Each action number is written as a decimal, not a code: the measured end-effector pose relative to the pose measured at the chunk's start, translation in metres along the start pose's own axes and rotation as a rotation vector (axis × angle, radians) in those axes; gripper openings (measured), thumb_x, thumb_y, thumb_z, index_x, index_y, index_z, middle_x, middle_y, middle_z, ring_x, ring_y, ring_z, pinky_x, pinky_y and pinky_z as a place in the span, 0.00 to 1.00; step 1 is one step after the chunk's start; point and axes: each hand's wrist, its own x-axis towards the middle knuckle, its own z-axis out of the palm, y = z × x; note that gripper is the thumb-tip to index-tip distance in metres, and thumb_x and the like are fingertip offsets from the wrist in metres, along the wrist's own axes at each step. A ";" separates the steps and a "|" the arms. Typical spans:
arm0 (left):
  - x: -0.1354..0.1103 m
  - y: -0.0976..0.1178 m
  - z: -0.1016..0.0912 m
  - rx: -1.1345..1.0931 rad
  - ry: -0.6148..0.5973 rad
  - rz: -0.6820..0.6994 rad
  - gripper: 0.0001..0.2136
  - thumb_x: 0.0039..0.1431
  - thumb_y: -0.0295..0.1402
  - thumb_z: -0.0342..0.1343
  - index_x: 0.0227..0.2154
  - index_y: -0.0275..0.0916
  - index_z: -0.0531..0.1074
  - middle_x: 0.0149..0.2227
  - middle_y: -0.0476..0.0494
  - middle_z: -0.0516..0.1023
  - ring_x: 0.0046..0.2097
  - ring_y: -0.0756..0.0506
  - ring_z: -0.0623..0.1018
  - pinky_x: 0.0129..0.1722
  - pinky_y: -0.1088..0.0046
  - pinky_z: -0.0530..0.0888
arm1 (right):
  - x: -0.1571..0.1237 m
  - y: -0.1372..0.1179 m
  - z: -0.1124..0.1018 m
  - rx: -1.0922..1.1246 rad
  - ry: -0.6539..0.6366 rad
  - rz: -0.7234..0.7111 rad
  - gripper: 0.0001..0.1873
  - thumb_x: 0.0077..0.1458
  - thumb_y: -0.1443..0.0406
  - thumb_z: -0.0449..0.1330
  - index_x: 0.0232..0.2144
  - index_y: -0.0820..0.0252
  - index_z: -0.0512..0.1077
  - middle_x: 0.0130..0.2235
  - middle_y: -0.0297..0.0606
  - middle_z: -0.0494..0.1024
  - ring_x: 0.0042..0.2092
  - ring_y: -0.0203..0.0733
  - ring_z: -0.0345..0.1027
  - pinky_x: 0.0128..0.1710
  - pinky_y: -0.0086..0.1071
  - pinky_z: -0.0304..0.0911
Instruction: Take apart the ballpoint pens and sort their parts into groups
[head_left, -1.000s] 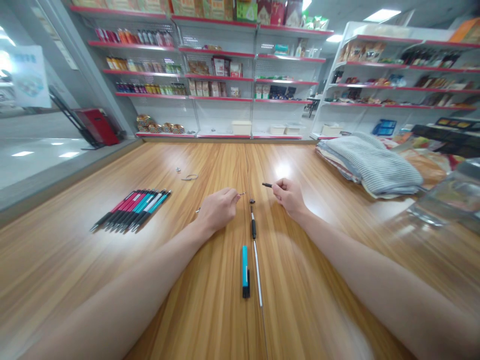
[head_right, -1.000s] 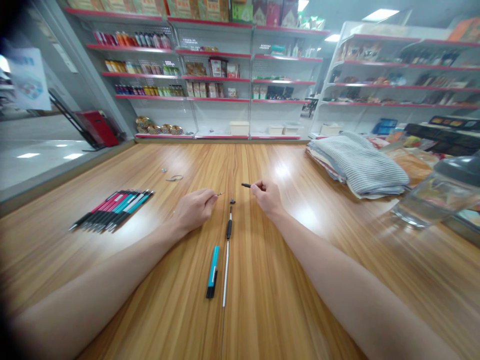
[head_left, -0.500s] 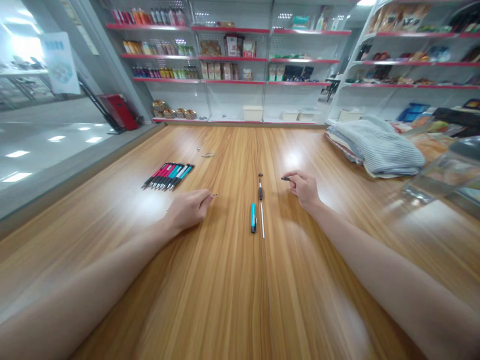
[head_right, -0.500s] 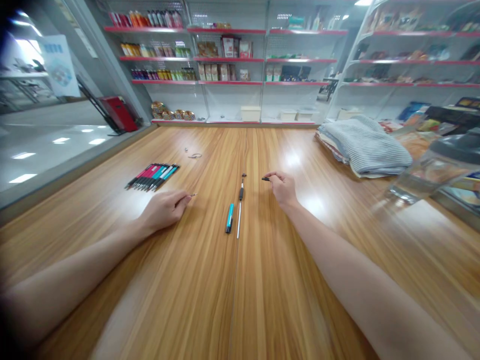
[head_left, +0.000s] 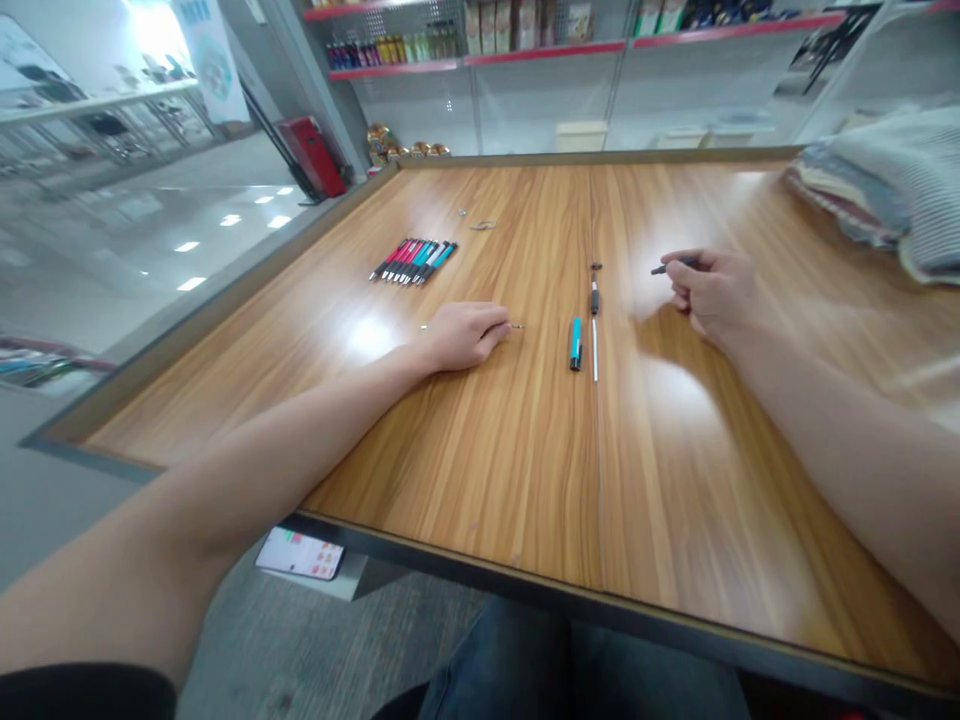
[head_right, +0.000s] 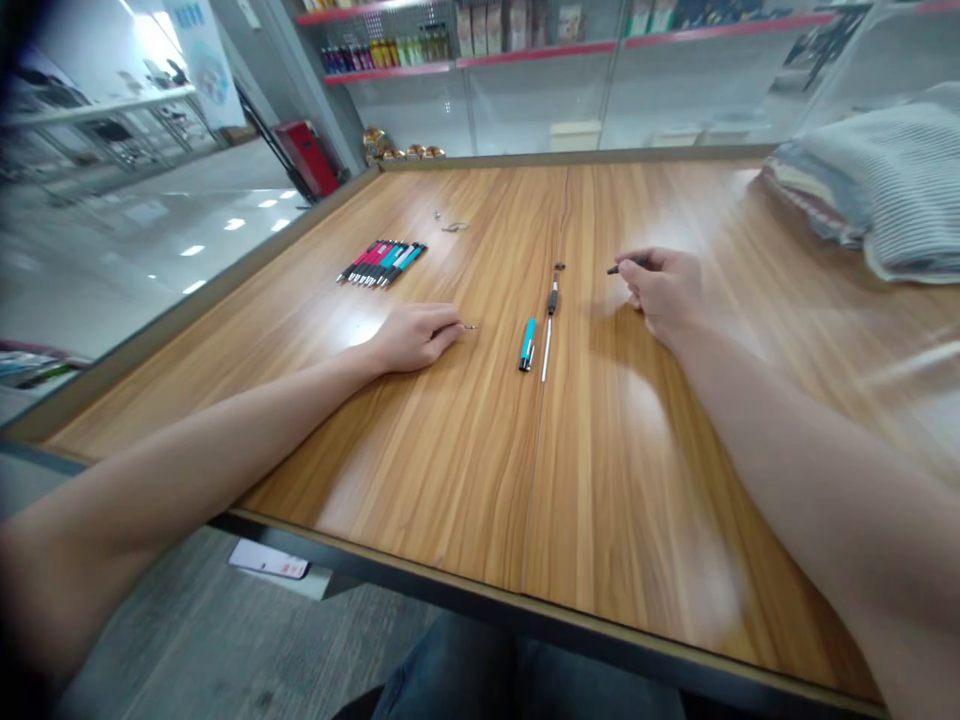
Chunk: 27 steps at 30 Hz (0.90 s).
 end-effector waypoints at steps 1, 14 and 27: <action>-0.002 0.000 -0.002 -0.021 -0.018 0.026 0.13 0.64 0.35 0.43 0.29 0.37 0.70 0.31 0.44 0.74 0.34 0.46 0.73 0.33 0.72 0.64 | 0.000 0.000 -0.002 0.024 -0.022 -0.010 0.05 0.52 0.67 0.62 0.32 0.64 0.72 0.19 0.28 0.61 0.19 0.29 0.49 0.17 0.28 0.45; -0.013 -0.011 -0.029 -0.220 -0.278 0.090 0.13 0.64 0.34 0.44 0.29 0.37 0.70 0.30 0.43 0.72 0.34 0.47 0.72 0.36 0.71 0.66 | -0.014 -0.003 -0.011 -0.123 -0.045 -0.006 0.15 0.56 0.57 0.62 0.25 0.62 0.69 0.20 0.33 0.61 0.20 0.28 0.53 0.19 0.33 0.42; -0.014 -0.010 -0.031 -0.222 -0.296 0.027 0.13 0.64 0.35 0.44 0.27 0.38 0.69 0.28 0.45 0.70 0.31 0.48 0.71 0.34 0.71 0.65 | -0.026 -0.016 -0.004 -0.178 -0.118 0.023 0.17 0.52 0.54 0.64 0.33 0.63 0.74 0.24 0.37 0.70 0.19 0.29 0.56 0.17 0.27 0.49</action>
